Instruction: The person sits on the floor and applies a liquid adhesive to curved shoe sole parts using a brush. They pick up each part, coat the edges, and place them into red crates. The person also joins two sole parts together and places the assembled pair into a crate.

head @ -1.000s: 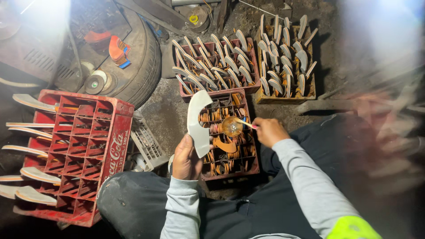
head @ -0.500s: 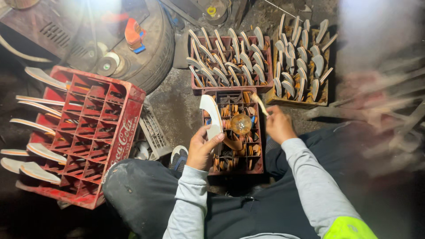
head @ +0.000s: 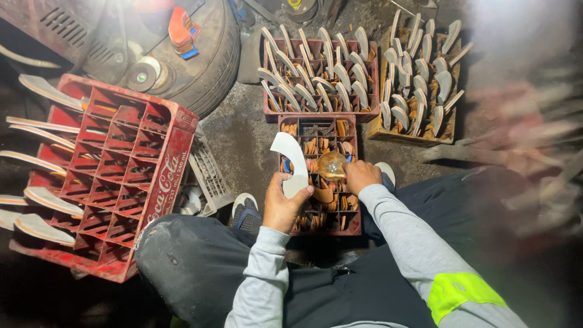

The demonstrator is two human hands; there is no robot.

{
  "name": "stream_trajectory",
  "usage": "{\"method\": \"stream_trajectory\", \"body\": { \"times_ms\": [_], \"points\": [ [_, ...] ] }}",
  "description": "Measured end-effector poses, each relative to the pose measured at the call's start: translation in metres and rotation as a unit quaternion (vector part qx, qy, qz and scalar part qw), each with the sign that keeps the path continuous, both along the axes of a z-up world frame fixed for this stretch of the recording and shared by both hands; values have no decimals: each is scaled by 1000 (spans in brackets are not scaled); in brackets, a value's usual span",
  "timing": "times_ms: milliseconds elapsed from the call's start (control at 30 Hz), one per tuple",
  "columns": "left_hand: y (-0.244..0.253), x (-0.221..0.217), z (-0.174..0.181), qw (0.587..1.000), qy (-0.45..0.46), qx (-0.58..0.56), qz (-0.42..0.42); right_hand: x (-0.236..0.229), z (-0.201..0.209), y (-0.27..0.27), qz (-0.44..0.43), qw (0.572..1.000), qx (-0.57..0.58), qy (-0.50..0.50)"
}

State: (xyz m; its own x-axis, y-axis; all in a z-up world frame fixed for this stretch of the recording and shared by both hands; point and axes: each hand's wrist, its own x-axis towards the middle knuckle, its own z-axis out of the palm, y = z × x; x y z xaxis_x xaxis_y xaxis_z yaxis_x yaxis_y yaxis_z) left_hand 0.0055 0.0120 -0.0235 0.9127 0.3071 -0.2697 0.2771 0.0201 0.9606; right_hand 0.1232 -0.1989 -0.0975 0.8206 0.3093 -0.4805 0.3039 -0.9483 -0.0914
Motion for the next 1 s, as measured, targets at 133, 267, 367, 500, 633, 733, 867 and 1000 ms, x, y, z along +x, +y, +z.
{"method": "stream_trajectory", "body": {
  "times_ms": [133,267,367,500,633,733,867,1000],
  "points": [
    [-2,3,-1,999,22,24,-5,5,-9,2,4,999,1,-33],
    [-4,2,-1,1000,16,-10,0,9,-2,1,-35,999,-12,26],
    [-5,3,-9,1000,27,5,-1,14,9,0,-76,996,13,44],
    [-14,4,-34,998,36,46,9,11,16,-2,-90,995,38,38],
    [-43,22,-81,992,58,94,54,2,10,-2,-92,993,73,31],
    [-61,37,-117,978,123,149,77,-6,4,2,-99,988,113,43],
    [-74,56,-151,967,123,191,118,-9,-5,3,-100,983,139,61],
    [-80,62,-175,965,143,185,118,-12,-24,-6,-84,981,169,42]
  ]
}}
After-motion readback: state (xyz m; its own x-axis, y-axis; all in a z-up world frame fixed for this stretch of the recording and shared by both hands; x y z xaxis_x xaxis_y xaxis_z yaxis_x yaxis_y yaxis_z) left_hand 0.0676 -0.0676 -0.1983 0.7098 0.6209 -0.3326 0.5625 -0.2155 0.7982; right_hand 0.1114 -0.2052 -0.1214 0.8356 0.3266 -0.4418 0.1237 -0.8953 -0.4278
